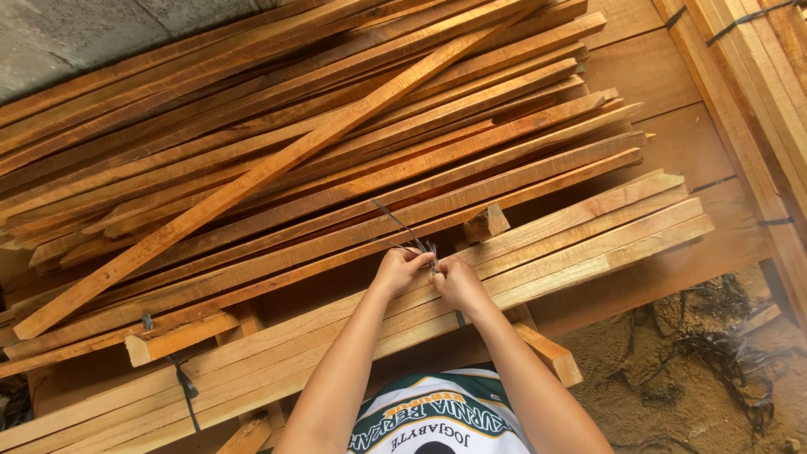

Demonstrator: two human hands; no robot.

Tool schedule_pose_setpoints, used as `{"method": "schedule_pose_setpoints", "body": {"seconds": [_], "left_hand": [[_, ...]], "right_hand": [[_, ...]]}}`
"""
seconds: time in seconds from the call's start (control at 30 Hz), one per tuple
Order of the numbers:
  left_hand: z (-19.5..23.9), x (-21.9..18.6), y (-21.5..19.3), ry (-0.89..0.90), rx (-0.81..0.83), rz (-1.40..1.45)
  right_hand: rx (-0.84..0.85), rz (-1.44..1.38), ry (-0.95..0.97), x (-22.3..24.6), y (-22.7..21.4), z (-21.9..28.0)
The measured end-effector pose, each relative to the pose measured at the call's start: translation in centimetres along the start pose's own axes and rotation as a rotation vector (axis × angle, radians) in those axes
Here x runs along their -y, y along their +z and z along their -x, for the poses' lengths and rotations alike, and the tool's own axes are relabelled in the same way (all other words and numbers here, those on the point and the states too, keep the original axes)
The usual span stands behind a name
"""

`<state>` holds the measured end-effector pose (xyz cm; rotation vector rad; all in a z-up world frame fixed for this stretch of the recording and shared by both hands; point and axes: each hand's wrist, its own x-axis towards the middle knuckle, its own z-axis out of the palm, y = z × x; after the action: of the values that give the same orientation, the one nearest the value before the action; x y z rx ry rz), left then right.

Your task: The person ties a bundle of wooden planks together using a black strap, wrapping it around the wood and securing it with a knot. They then lift the bundle and place it onto a larger stack of similar planks.

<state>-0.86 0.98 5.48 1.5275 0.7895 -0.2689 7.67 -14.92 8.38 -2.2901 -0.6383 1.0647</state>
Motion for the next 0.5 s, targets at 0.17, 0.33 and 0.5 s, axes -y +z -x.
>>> {"method": "schedule_pose_setpoints", "body": {"seconds": [0.17,0.33,0.5], "left_hand": [[0.2,-0.7,-0.1,-0.011,0.014,0.002],[-0.3,-0.2,0.1,-0.064,0.007,0.041],[-0.3,-0.3,-0.2,-0.100,0.003,0.048]], "right_hand": [[-0.004,-0.052,-0.047,0.1,-0.3,0.1],[-0.131,-0.148,-0.070,1.1,-0.9,1.0],[-0.335,-0.002,-0.230,0.6,0.2,1.3]]}}
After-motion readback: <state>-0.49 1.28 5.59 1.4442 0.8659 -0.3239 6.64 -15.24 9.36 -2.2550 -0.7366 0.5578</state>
